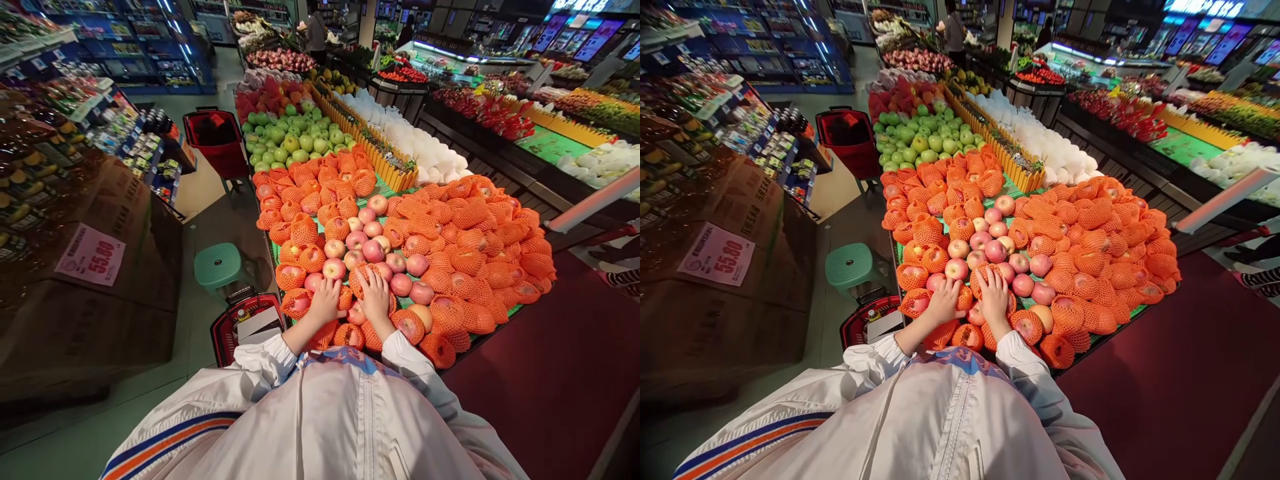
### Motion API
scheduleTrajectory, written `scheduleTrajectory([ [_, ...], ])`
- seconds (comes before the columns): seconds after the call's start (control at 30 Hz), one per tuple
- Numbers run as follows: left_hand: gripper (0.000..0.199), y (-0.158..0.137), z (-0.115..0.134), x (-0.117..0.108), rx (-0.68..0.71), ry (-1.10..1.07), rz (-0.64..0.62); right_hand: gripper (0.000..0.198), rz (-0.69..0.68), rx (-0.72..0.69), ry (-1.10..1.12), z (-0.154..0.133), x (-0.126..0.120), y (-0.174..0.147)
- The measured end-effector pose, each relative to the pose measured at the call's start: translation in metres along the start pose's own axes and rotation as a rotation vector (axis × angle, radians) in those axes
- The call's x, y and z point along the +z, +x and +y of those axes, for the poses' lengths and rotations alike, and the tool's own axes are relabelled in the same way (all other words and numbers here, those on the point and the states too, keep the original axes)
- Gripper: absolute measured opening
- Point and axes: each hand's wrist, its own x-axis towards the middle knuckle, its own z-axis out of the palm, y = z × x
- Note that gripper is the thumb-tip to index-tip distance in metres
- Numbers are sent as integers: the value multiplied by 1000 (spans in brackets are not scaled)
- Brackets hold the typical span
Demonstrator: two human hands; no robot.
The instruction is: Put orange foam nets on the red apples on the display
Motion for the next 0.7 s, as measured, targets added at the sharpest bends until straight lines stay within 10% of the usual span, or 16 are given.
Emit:
scheduleTrajectory([
  [0.2,93,-4,-27,0,90,-274,52,76,-80,-59,-42,-1,-3,0],
  [0.37,47,-9,-68,-24,91,-512,214,94,-69,-116,55,5,-11,-1],
  [0.7,55,-21,-91,-11,-119,-175,134,85,-119,-249,212,-36,-11,-5],
])
